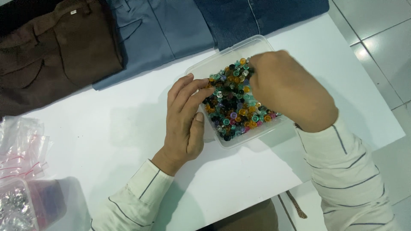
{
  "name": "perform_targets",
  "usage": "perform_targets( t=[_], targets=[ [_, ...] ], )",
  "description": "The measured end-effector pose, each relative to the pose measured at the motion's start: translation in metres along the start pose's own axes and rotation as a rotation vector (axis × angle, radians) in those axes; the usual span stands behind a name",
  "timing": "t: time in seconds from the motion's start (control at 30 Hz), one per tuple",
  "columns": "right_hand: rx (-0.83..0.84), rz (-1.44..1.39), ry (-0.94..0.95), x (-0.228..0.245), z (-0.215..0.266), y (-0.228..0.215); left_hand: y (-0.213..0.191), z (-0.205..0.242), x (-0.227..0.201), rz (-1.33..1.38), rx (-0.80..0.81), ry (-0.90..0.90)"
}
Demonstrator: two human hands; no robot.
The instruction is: The person sorts colorful buttons into a container by hand and places silver buttons into a small plastic bag.
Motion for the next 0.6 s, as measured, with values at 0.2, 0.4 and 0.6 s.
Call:
perform_targets(
  t=[0.2,0.4,0.6],
  targets=[
    [0.107,-0.04,-0.287,-0.001,-0.017,0.022,0.0,0.002,0.001,0.005,0.0,0.001],
    [-0.092,-0.186,-0.523,0.021,0.001,-0.006,-0.001,-0.001,-0.003,-0.013,-0.061,0.007],
    [0.207,-0.045,-0.391,0.031,0.001,0.026,-0.001,0.0,0.0,-0.046,-0.114,-0.023]
  ],
)
Point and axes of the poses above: each hand's wrist, its own z-axis away from the middle knuckle, its own y-axis out of the palm, x = y × z, the point moved 3 cm from there along -z, towards the middle knuckle
